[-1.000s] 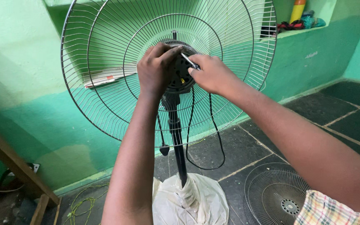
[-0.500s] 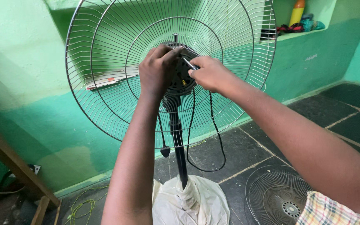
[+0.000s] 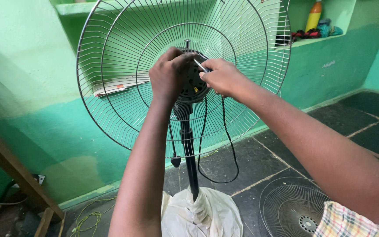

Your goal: The person uses a screwdriver to tighten screws on the central hub of a standing fan. They repeatedly adjust the screwdriver and reposition their hands to secure the fan's internal components.

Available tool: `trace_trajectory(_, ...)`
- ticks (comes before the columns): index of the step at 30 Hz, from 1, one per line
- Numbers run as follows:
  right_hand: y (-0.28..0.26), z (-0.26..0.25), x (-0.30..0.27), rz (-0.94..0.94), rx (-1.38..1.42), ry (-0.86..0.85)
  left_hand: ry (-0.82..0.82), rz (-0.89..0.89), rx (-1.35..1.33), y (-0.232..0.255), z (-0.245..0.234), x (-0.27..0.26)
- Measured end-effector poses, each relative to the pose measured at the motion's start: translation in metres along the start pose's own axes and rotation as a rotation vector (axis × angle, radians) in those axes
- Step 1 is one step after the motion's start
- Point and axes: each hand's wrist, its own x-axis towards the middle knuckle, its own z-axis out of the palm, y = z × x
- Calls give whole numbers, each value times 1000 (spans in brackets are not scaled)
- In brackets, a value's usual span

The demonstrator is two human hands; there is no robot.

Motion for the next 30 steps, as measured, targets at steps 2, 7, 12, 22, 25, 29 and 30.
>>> trace_trajectory(2,0,1,1,-57,-61,36,43,-40,-33,2,2,1)
trace_trajectory(7,-4,0,2,-95,-274,86,-6,-105,17,6,2,3)
trace_trajectory(12,-5,-5,6,-52,-440,75,-18,-52,32,3,1,2)
trace_trajectory(22,-5,-8,7,-210,-734,194,-44,34,40,1,-2,2)
trace_trajectory(25,-11,-4,2,-247,-873,241,-67,100,70,0,-4,1)
trace_trajectory(29,-10,6,-9,-310,-896,311,-61,93,75,0,-7,-1)
trace_trajectory(30,-9,7,-8,-299,-881,312,-64,88,75,-1,-6,-1)
